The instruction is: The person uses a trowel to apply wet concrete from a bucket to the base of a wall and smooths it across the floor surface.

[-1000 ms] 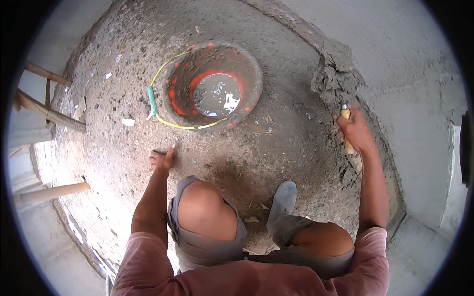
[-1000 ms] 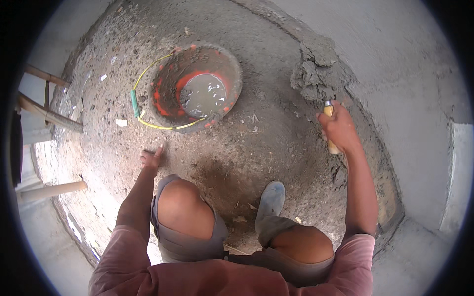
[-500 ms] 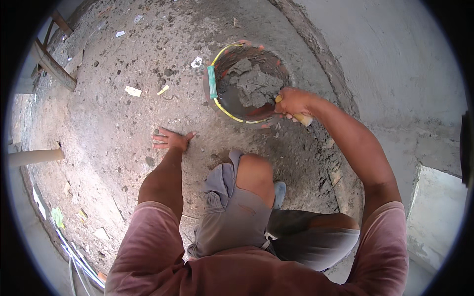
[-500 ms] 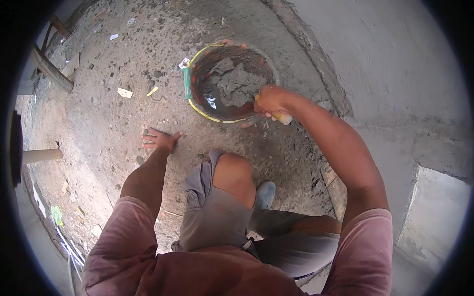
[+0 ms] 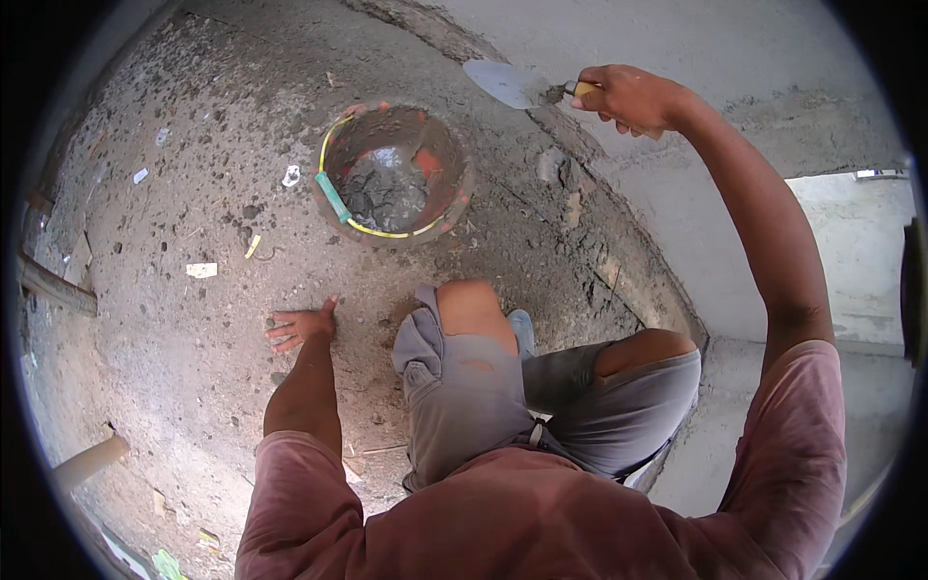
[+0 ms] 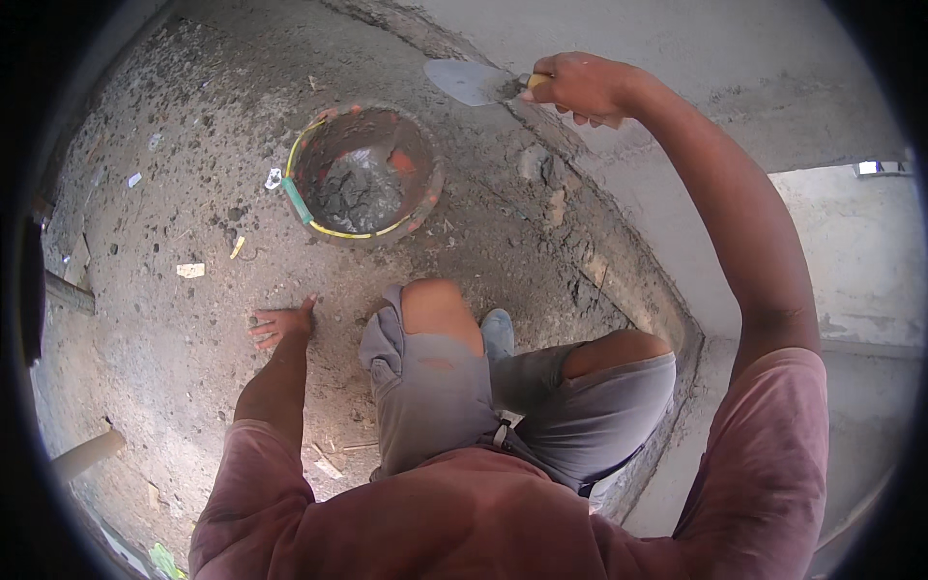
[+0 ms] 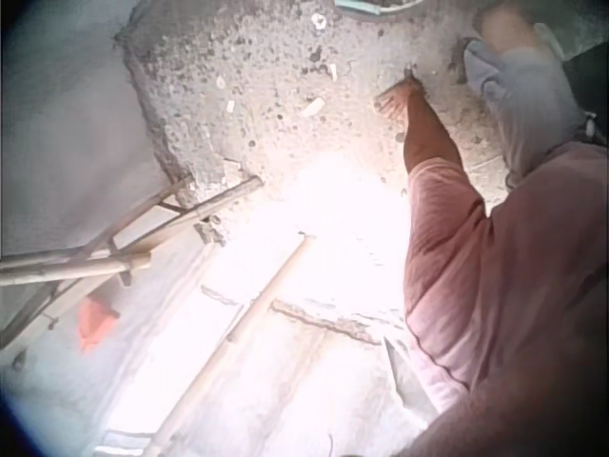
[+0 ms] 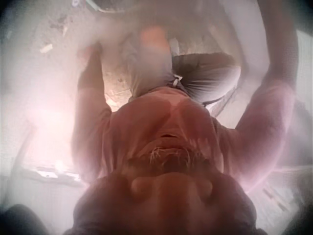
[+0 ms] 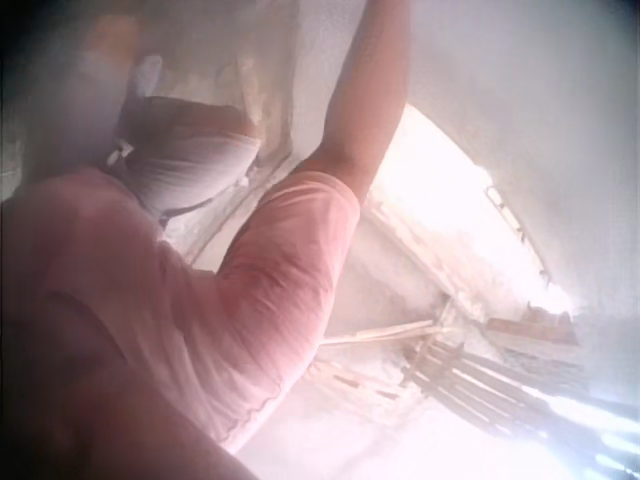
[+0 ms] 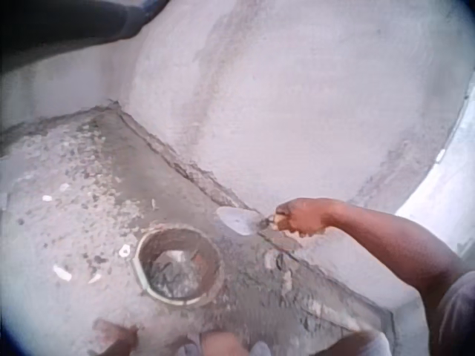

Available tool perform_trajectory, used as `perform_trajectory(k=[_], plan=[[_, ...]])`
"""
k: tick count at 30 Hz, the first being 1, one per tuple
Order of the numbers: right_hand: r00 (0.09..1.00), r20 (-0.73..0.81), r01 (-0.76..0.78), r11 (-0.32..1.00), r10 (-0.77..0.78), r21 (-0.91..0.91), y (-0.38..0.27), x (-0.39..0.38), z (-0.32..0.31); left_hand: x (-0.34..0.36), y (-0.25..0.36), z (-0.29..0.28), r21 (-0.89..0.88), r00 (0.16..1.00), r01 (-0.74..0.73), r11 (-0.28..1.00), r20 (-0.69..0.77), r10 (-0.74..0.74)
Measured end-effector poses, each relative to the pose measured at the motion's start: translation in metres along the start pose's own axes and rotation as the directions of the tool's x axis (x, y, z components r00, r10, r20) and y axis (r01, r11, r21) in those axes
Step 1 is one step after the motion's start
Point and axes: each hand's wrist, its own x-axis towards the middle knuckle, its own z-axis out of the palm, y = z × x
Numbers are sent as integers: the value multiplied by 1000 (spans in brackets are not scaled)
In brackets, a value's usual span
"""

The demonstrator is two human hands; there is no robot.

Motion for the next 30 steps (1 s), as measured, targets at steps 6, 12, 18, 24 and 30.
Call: perform_trajectory(k=[6, 12, 18, 24, 30], plan=[[978, -199, -60, 997, 67, 41, 224, -28, 133, 1, 3, 13, 87, 999, -31, 996, 14, 30], [976, 25, -216, 973, 214, 87, 373, 34, 358, 8, -3, 25, 156, 998, -64, 986, 15, 62], [664, -81, -618, 605, 744, 502, 238, 199, 419, 17, -8, 13, 229, 999, -10, 973, -31, 17], [795, -243, -417, 791, 556, 448, 188, 185, 427, 21, -10, 6, 171, 999, -32, 985, -8, 34], [769, 211, -387, 176, 603, 905, 226, 84, 450, 27, -9, 25, 148, 999, -43, 988, -16, 45]])
